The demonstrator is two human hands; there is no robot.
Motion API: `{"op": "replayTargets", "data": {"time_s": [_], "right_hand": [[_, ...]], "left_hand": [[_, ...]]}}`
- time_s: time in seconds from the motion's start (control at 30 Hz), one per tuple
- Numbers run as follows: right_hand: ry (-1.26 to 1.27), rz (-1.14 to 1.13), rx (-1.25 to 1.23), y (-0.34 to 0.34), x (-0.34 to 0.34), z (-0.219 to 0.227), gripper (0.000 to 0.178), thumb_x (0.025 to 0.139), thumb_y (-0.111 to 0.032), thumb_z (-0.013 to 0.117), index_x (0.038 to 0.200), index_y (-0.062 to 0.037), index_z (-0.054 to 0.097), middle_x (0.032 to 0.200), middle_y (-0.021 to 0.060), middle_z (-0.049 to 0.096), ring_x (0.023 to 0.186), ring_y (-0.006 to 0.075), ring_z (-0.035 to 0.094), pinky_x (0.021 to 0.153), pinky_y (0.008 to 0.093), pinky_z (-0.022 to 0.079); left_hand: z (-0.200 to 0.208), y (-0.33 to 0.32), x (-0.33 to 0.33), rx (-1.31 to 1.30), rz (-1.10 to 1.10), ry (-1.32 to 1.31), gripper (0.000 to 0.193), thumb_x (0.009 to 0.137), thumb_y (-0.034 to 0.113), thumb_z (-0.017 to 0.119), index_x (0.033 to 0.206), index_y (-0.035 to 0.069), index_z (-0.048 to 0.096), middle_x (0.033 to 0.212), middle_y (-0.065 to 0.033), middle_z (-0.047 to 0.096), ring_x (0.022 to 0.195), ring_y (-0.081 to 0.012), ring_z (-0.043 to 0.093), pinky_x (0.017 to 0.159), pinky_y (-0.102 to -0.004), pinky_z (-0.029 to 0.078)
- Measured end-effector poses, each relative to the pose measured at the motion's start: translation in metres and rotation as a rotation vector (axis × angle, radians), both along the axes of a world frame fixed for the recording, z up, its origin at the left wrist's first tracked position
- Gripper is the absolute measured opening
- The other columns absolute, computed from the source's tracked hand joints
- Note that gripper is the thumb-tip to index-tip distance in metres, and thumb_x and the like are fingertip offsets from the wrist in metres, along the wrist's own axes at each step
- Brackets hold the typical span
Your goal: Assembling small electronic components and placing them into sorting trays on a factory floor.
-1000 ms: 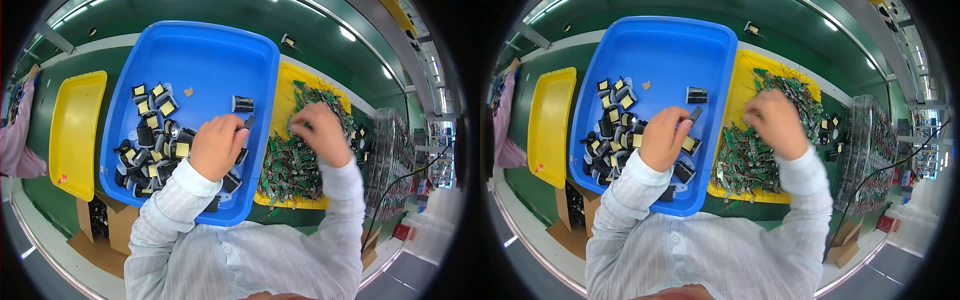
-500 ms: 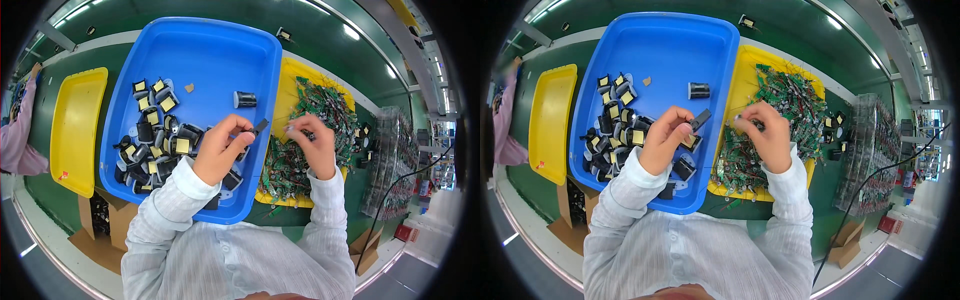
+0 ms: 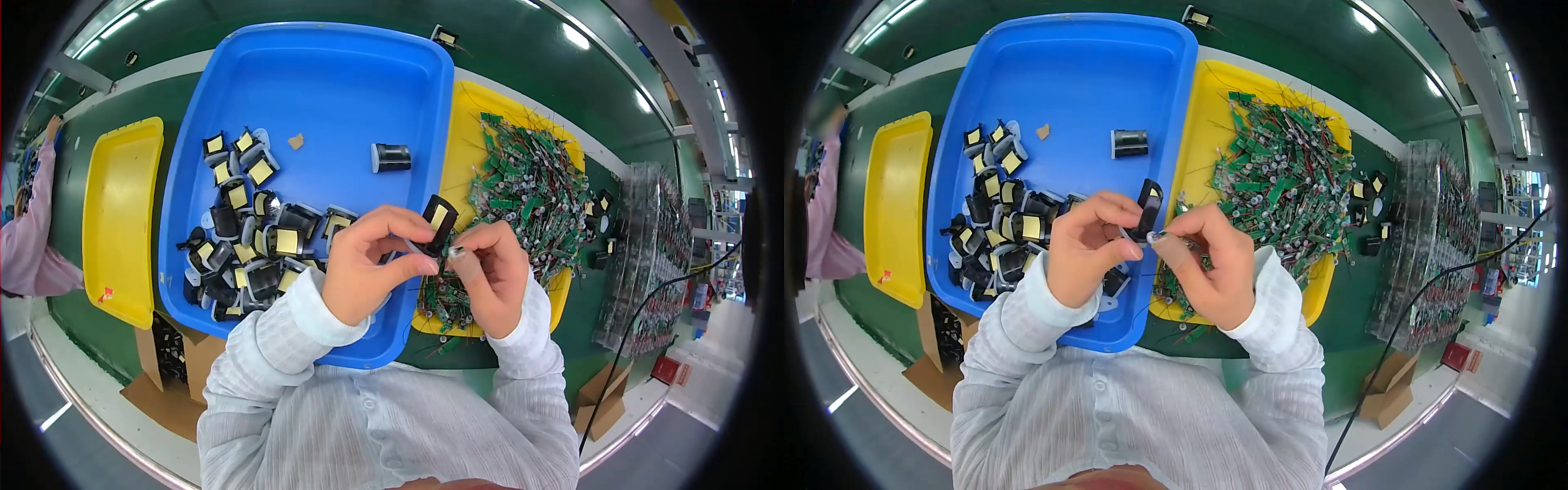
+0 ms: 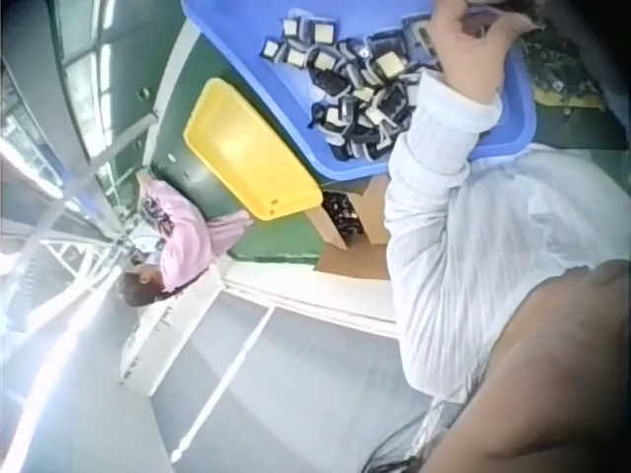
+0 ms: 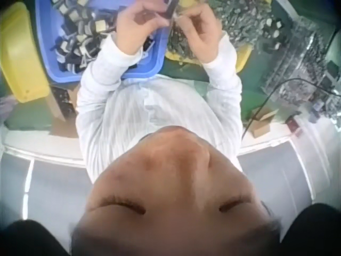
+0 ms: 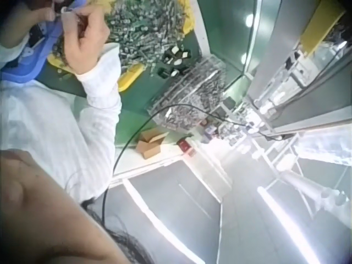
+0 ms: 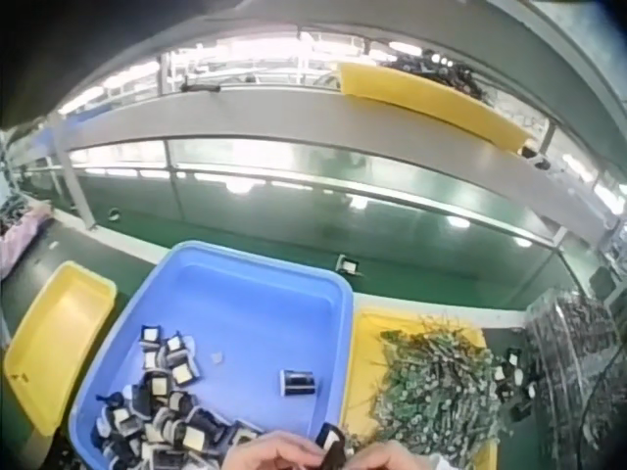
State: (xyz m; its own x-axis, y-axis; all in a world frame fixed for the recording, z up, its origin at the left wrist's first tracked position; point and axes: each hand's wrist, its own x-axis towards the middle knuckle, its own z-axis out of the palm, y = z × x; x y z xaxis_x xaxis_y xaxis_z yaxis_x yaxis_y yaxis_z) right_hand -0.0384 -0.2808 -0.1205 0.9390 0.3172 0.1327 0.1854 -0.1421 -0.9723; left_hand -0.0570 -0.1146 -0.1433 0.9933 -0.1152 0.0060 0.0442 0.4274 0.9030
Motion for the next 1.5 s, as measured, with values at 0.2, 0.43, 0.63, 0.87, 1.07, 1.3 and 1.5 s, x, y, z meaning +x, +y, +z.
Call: {"op": "replayTargets", "data": {"time_s": [0.2, 0.43, 0.63, 0.87, 1.07, 1.3, 1.5], "right_hand": [[-0.11, -0.032, -0.075, -0.001, -0.002, 0.0, 0.013, 0.074, 0.001, 0.063, 0.078, -0.0013, 0.051, 0.065, 0.0019, 0.052, 0.046, 0.0026, 0.04, 0.04, 0.0186, 0.029], [-0.276, -0.018, -0.091, -0.001, 0.001, -0.003, 0.019, 0.067, 0.002, 0.068, 0.075, -0.0014, 0.052, 0.065, 0.0047, 0.053, 0.043, 0.0067, 0.039, 0.037, 0.0205, 0.027], [-0.256, -0.021, -0.113, -0.005, 0.002, -0.002, 0.019, 0.065, 0.0, 0.07, 0.071, -0.0016, 0.052, 0.064, 0.0052, 0.053, 0.042, 0.0082, 0.039, 0.037, 0.0212, 0.028], [-0.184, 0.038, -0.144, -0.007, 0.003, 0.009, 0.021, 0.064, -0.003, 0.071, 0.068, -0.0028, 0.051, 0.061, 0.0042, 0.053, 0.042, 0.0089, 0.041, 0.038, 0.0222, 0.029], [-0.114, 0.105, -0.175, -0.01, 0.005, 0.011, 0.022, 0.067, -0.003, 0.069, 0.07, -0.003, 0.048, 0.06, 0.0038, 0.052, 0.045, 0.0078, 0.045, 0.04, 0.0207, 0.032], [0.379, 0.184, 0.19, -0.008, 0.008, 0.013, 0.018, 0.075, 0.001, 0.062, 0.086, -0.0006, 0.048, 0.071, 0.0027, 0.056, 0.053, 0.0044, 0.048, 0.048, 0.0185, 0.037], [0.29, 0.114, 0.007, -0.001, 0.001, 0.011, 0.015, 0.078, 0.001, 0.06, 0.091, 0.0015, 0.053, 0.075, 0.0055, 0.06, 0.057, 0.0074, 0.054, 0.051, 0.0204, 0.043]], "left_hand": [[0.001, -0.004, -0.004, 0.041, 0.054, -0.075, 0.025, 0.066, -0.005, 0.071, 0.089, -0.001, 0.061, 0.1, -0.011, 0.055, 0.09, -0.0181, 0.057, 0.077, -0.0281, 0.048], [0.002, -0.003, -0.003, 0.281, 0.164, -0.24, 0.024, 0.061, 0.0, 0.075, 0.082, 0.001, 0.064, 0.093, -0.0116, 0.061, 0.083, -0.0193, 0.06, 0.075, -0.0286, 0.047], [0.004, -0.001, -0.001, 0.394, 0.204, -0.387, 0.023, 0.059, 0.005, 0.076, 0.078, 0.002, 0.064, 0.087, -0.0093, 0.063, 0.081, -0.0222, 0.06, 0.072, -0.0291, 0.047], [0.01, 0.002, -0.002, 0.644, 0.291, -0.68, 0.025, 0.055, 0.01, 0.077, 0.078, 0.005, 0.066, 0.086, -0.0032, 0.064, 0.081, -0.0227, 0.06, 0.067, -0.0306, 0.048], [0.013, 0.002, -0.003, 0.658, 0.257, -0.66, 0.025, 0.057, 0.008, 0.078, 0.079, 0.004, 0.065, 0.085, -0.0052, 0.063, 0.08, -0.0229, 0.059, 0.07, -0.0298, 0.048], [0.006, 0.0, -0.003, -0.201, -0.115, 0.004, 0.022, 0.076, -0.004, 0.062, 0.097, -0.002, 0.055, 0.102, -0.0116, 0.055, 0.09, -0.0184, 0.056, 0.079, -0.0318, 0.047], [0.005, -0.004, -0.003, -0.185, -0.136, 0.075, 0.022, 0.089, 0.004, 0.045, 0.11, -0.002, 0.046, 0.106, -0.0087, 0.052, 0.095, -0.014, 0.051, 0.085, -0.0285, 0.041]]}}
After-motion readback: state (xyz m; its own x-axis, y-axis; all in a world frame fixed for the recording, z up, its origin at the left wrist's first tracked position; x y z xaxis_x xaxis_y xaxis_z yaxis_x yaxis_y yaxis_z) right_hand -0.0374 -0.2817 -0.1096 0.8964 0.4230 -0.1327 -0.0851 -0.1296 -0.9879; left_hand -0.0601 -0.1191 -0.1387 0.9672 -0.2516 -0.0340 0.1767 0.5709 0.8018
